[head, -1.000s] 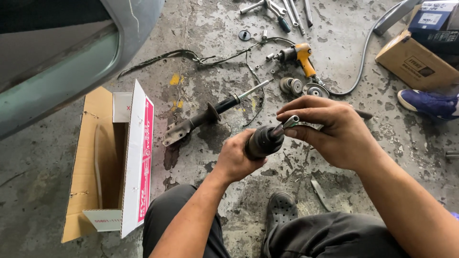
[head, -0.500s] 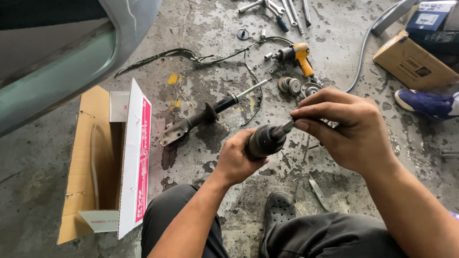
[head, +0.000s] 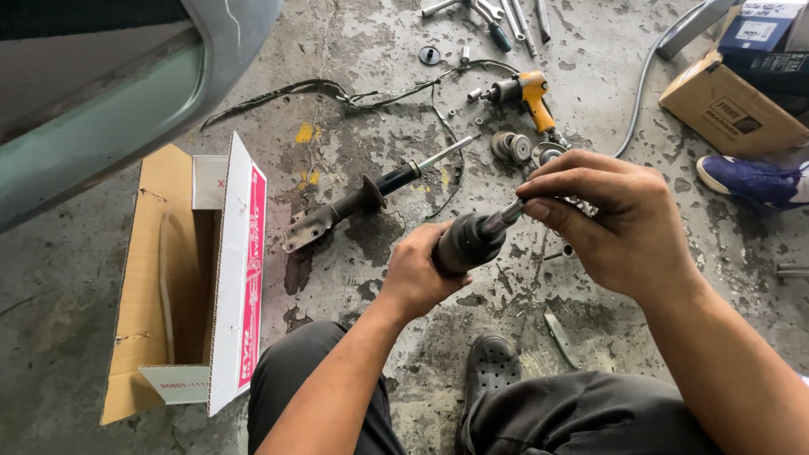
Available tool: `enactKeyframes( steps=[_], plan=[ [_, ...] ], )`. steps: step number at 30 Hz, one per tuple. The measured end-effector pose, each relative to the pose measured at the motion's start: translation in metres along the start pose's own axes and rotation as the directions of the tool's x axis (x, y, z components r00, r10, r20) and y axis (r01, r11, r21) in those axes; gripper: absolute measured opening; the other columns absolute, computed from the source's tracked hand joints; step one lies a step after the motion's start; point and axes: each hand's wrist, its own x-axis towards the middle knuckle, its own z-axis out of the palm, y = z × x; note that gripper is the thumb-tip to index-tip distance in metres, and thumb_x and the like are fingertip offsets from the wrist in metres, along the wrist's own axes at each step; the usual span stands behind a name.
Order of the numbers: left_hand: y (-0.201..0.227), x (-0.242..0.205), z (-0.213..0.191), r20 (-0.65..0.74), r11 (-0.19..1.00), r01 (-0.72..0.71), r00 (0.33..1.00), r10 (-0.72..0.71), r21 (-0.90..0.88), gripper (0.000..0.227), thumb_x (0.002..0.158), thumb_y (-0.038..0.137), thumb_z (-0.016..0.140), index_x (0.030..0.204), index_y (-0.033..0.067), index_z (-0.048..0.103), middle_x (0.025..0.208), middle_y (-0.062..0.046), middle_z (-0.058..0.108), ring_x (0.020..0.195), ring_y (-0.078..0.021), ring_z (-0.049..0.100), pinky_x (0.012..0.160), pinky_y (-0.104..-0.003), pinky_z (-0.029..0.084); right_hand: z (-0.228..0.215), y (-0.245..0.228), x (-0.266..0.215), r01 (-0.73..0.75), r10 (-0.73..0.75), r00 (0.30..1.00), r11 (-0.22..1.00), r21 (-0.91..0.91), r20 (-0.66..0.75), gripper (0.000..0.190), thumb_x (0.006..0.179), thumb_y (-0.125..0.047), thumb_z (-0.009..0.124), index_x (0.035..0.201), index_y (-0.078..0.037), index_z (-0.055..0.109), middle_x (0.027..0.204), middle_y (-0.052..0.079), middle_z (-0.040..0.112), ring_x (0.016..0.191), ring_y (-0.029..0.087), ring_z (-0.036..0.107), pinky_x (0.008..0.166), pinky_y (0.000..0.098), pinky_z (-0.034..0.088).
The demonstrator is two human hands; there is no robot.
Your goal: Assembling and applying lubricant to automotive shock absorber/strut components in a garage.
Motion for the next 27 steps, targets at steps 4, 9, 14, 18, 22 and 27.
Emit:
enactKeyframes(
  steps=[4,9,14,18,22,27],
  plan=[
    [-0.018,-0.003,0.008,0.07,0.993,0.085,0.993,-0.091,0.087,0.064,0.061,0.014,0.091,0.121,0.0111,0.069,0.113,-0.014,0.072,0.106,-0.0326,0.069,0.096,-0.041,0.054,-0.002,-0.001,0.001,-0.014,0.014,1.0,1.0,-0.004,-0.005,0.015,0.09,-0.005,0.077,0.106,-0.005,0.077,0.102,0.006,0.075,0.09,0.014,0.074,0.077,0.0258,0.061],
    [-0.033,-0.007,0.011,0.1,0.977,0.151,0.981,-0.167,0.151,0.056,0.065,0.015,0.089,0.118,0.0138,0.07,0.112,-0.013,0.073,0.106,-0.0327,0.068,0.093,-0.041,0.055,-0.001,0.0,0.003,-0.004,0.004,1.0,1.0,-0.006,-0.006,0.016,0.09,-0.005,0.076,0.106,-0.005,0.077,0.102,0.007,0.076,0.089,0.014,0.074,0.074,0.0258,0.061],
    [-0.025,-0.003,0.006,0.105,0.974,0.169,0.977,-0.186,0.154,0.066,0.058,0.017,0.092,0.119,0.0141,0.068,0.116,-0.011,0.072,0.11,-0.0319,0.067,0.096,-0.04,0.053,0.002,0.003,0.006,-0.012,0.011,1.0,1.0,-0.024,-0.028,0.014,0.093,-0.005,0.076,0.106,-0.004,0.077,0.103,0.007,0.076,0.09,0.014,0.075,0.078,0.0263,0.063],
    [-0.02,0.004,-0.004,0.126,0.962,0.204,0.965,-0.228,0.183,0.073,0.058,0.018,0.094,0.125,0.0151,0.065,0.125,-0.012,0.068,0.118,-0.0313,0.063,0.101,-0.04,0.05,0.004,0.002,0.009,-0.027,0.026,0.999,1.0,-0.002,-0.044,0.013,0.094,-0.004,0.075,0.107,-0.003,0.076,0.103,0.007,0.076,0.092,0.013,0.074,0.082,0.0267,0.063],
    [-0.045,0.005,-0.008,0.158,0.889,0.355,0.898,-0.41,0.289,0.089,0.058,0.015,0.091,0.14,0.0182,0.055,0.141,-0.012,0.056,0.131,-0.0299,0.053,0.11,-0.04,0.04,0.005,-0.001,0.007,-0.038,0.037,0.997,0.999,-0.015,-0.06,0.013,0.095,-0.004,0.075,0.108,-0.003,0.076,0.103,0.007,0.075,0.092,0.013,0.073,0.081,0.0263,0.061],
    [-0.075,0.005,-0.025,0.032,0.825,0.48,0.859,-0.512,0.298,0.091,0.058,0.009,0.079,0.145,0.0178,0.053,0.142,-0.011,0.059,0.131,-0.0306,0.057,0.111,-0.036,0.047,0.006,-0.003,0.009,-0.057,0.055,0.996,0.998,-0.019,-0.072,0.013,0.096,-0.004,0.075,0.108,-0.003,0.077,0.102,0.006,0.076,0.089,0.013,0.073,0.078,0.025,0.061]
  ],
)
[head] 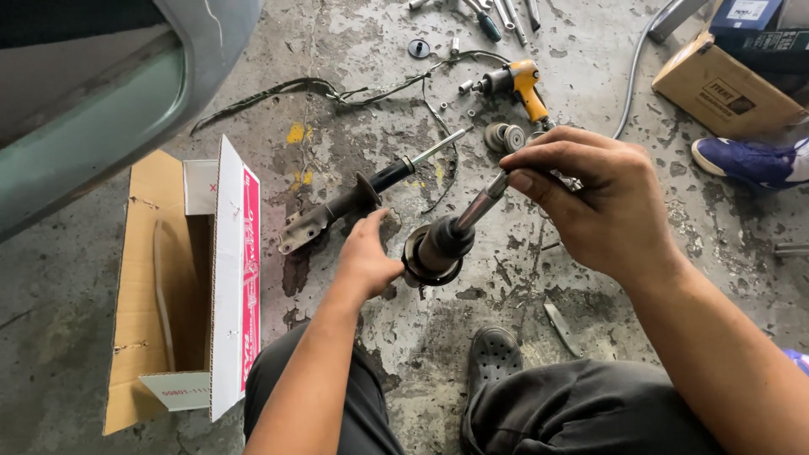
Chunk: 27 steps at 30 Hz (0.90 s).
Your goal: Assembling and applying lubricant to automotive shock absorber/strut components in a garage.
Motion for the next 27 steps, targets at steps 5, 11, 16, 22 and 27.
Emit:
enactKeyframes(
  steps=[5,11,16,22,27],
  plan=[
    [0.006,-0.005,-0.01,0.051,0.995,0.086,0.995,-0.089,0.049,0.103,0.055,0.017,0.089,0.148,0.0183,0.045,0.145,-0.013,0.053,0.133,-0.0308,0.053,0.11,-0.037,0.044,0.002,-0.001,0.004,0.01,-0.011,0.999,1.0,-0.018,-0.03,0.014,0.097,-0.004,0.075,0.11,-0.002,0.077,0.103,0.007,0.076,0.091,0.012,0.072,0.08,0.0252,0.06],
    [0.002,-0.003,-0.005,0.067,0.995,0.059,0.996,-0.064,0.075,0.108,0.055,0.02,0.092,0.15,0.0156,0.041,0.148,-0.014,0.051,0.136,-0.0305,0.051,0.112,-0.037,0.043,0.006,0.001,0.006,0.006,-0.006,0.999,1.0,0.015,-0.045,0.013,0.099,-0.002,0.072,0.112,-0.002,0.076,0.103,0.006,0.075,0.088,0.011,0.07,0.076,0.0243,0.056],
    [0.006,-0.005,-0.007,0.076,0.999,0.019,0.997,-0.022,0.045,0.115,0.053,0.022,0.095,0.153,0.0154,0.038,0.15,-0.015,0.05,0.138,-0.0311,0.048,0.113,-0.037,0.041,0.006,0.0,0.004,0.004,-0.004,0.999,1.0,-0.008,-0.049,0.014,0.099,-0.002,0.072,0.112,-0.003,0.077,0.1,0.006,0.075,0.084,0.01,0.069,0.072,0.0241,0.055],
    [0.003,0.002,0.021,0.197,0.998,0.016,0.98,-0.026,0.055,0.127,0.046,0.029,0.102,0.153,0.0138,0.036,0.148,-0.017,0.051,0.137,-0.0324,0.049,0.114,-0.037,0.04,0.009,0.005,0.001,0.012,-0.014,0.998,1.0,-0.022,-0.068,0.014,0.1,-0.002,0.071,0.114,-0.002,0.076,0.098,0.008,0.076,0.082,0.012,0.07,0.071,0.0251,0.056],
    [0.005,-0.003,0.037,0.159,0.995,-0.042,0.986,0.057,-0.092,0.115,0.046,0.033,0.099,0.147,0.0182,0.048,0.135,-0.016,0.066,0.129,-0.0322,0.061,0.107,-0.039,0.048,0.011,0.014,0.006,0.03,-0.023,0.995,0.997,0.077,-0.094,0.017,0.103,-0.001,0.068,0.118,-0.001,0.074,0.104,0.01,0.077,0.093,0.013,0.073,0.083,0.0259,0.06]
  ],
)
